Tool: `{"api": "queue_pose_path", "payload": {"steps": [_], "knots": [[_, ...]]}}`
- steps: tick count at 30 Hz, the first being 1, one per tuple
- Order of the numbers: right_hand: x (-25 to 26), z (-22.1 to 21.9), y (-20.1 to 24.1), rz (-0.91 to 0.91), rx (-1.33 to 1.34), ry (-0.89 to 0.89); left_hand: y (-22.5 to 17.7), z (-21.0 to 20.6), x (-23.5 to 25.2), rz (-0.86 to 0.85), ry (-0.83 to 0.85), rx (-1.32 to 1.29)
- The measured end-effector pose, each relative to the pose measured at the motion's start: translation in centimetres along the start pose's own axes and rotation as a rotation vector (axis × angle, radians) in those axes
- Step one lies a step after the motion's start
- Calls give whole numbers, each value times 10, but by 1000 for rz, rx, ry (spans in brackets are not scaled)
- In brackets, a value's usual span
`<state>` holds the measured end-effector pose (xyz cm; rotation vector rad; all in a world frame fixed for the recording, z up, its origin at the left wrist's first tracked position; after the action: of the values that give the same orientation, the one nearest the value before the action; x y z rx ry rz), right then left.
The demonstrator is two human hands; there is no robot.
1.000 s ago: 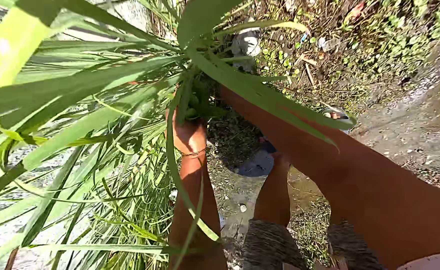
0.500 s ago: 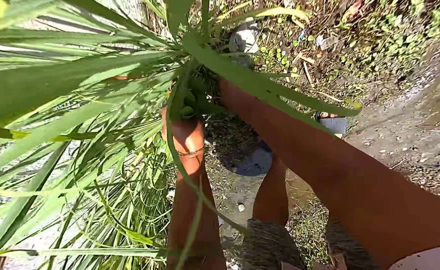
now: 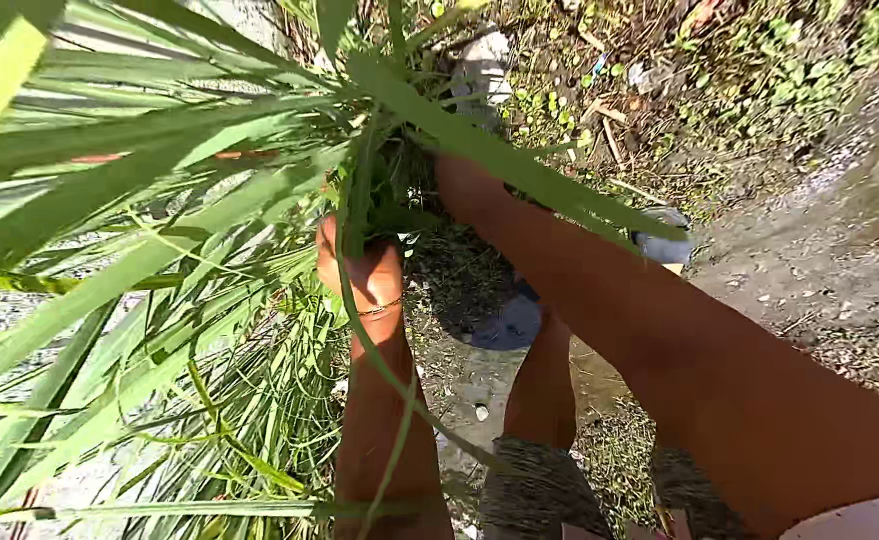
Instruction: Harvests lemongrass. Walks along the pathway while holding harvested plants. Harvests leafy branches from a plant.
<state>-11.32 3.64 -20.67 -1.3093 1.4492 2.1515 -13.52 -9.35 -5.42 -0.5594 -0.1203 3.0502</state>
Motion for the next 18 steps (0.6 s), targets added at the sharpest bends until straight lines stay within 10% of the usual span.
{"api": "queue_pose_path", "payload": {"steps": [18], "knots": [[-17, -7, -15, -48, -9, 43, -3, -1, -3, 10, 54, 41]]}}
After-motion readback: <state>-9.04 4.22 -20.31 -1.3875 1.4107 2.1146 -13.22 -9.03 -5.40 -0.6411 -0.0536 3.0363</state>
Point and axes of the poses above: each hand's wrist, its own x-axis towards the middle knuckle, its own z-axis out of the back of the hand, y = z × x, the point moved 10 cm from there along x, towards the middle knuckle, and after that the axes turned 11 degrees about y, right-handed, at the moved point
